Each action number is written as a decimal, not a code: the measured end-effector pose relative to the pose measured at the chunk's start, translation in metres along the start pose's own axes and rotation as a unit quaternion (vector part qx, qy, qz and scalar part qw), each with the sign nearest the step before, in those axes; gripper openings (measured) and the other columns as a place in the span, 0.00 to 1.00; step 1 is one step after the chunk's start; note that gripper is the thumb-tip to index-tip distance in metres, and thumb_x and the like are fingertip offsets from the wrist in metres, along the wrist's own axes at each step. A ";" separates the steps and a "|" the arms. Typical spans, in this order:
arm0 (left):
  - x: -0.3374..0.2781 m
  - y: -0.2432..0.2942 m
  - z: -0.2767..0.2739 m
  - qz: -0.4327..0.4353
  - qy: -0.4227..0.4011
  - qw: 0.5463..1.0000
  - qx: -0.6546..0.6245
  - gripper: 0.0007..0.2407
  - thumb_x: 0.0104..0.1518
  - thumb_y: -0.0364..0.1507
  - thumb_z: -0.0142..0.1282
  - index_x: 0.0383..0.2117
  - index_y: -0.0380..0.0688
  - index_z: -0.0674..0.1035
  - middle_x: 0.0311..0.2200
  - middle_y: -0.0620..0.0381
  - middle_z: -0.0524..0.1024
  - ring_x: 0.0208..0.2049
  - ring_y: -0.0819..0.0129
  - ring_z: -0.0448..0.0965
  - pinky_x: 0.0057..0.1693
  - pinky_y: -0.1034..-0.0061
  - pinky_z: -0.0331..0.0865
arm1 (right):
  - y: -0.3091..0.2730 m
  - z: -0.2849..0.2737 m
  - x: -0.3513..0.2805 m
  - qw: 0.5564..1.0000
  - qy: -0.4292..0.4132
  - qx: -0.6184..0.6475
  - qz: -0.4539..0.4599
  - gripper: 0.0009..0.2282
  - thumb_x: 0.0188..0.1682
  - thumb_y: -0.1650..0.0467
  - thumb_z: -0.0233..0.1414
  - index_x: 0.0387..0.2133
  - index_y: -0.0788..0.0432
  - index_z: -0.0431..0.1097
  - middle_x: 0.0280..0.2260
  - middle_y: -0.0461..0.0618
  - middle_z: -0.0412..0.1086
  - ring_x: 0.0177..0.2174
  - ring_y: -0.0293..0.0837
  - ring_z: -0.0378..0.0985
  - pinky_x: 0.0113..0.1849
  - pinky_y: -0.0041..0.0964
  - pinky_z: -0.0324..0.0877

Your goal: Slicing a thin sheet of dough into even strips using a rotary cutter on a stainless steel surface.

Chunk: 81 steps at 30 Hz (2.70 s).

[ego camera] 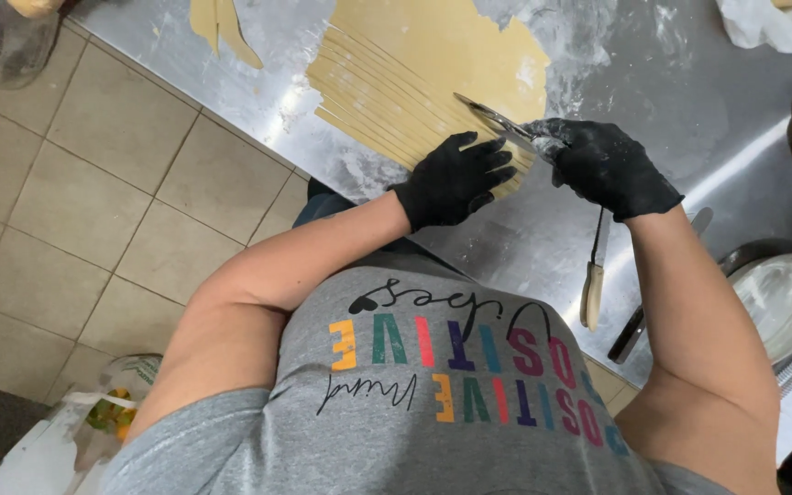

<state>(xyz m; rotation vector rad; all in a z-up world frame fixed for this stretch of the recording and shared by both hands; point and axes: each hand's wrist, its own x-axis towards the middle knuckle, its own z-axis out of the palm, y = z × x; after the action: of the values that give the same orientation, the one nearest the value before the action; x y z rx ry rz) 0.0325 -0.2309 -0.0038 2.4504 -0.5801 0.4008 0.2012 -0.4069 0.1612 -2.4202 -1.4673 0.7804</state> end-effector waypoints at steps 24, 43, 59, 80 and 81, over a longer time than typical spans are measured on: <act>-0.024 -0.046 -0.083 -0.138 0.031 0.990 0.002 0.21 0.56 0.36 0.61 0.56 0.42 0.78 0.59 0.46 0.73 0.64 0.54 0.67 0.67 0.50 0.56 | -0.040 -0.002 0.049 0.998 0.018 -0.020 -0.049 0.26 0.38 0.76 0.60 0.55 0.55 0.74 0.40 0.58 0.78 0.31 0.51 0.78 0.32 0.41 0.75; -0.068 -0.157 -0.146 -0.247 0.215 0.929 0.172 0.20 0.53 0.21 0.57 0.55 0.46 0.78 0.35 0.50 0.78 0.37 0.49 0.76 0.44 0.53 0.67 | -0.106 -0.029 0.094 0.963 -0.081 0.079 0.244 0.24 0.43 0.75 0.57 0.56 0.45 0.74 0.34 0.56 0.77 0.26 0.46 0.77 0.33 0.43 0.73; -0.076 -0.164 -0.139 -0.241 0.256 0.928 0.122 0.22 0.50 0.21 0.58 0.55 0.49 0.78 0.37 0.52 0.79 0.40 0.50 0.78 0.48 0.54 0.68 | -0.119 -0.020 0.135 0.986 -0.064 0.022 0.151 0.27 0.38 0.75 0.60 0.55 0.48 0.74 0.41 0.58 0.76 0.35 0.54 0.78 0.39 0.48 0.72; -0.094 -0.169 -0.156 -0.244 0.309 0.912 0.113 0.21 0.51 0.21 0.58 0.54 0.45 0.76 0.38 0.54 0.82 0.37 0.51 0.80 0.45 0.57 0.72 | -0.159 -0.031 0.194 0.968 -0.077 0.110 0.212 0.22 0.48 0.76 0.51 0.54 0.42 0.75 0.28 0.51 0.76 0.21 0.39 0.73 0.27 0.39 0.69; -0.093 -0.167 -0.160 -0.242 0.329 0.903 0.135 0.20 0.50 0.21 0.58 0.52 0.43 0.76 0.37 0.52 0.82 0.37 0.50 0.81 0.45 0.57 0.73 | -0.163 -0.032 0.199 0.973 -0.072 0.092 0.198 0.20 0.51 0.75 0.50 0.55 0.41 0.75 0.27 0.50 0.76 0.21 0.40 0.72 0.27 0.39 0.69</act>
<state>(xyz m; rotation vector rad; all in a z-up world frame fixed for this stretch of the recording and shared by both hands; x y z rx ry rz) 0.0104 0.0177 0.0058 2.3797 0.3865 1.0819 0.1672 -0.1522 0.1920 -2.5848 -0.9071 1.1404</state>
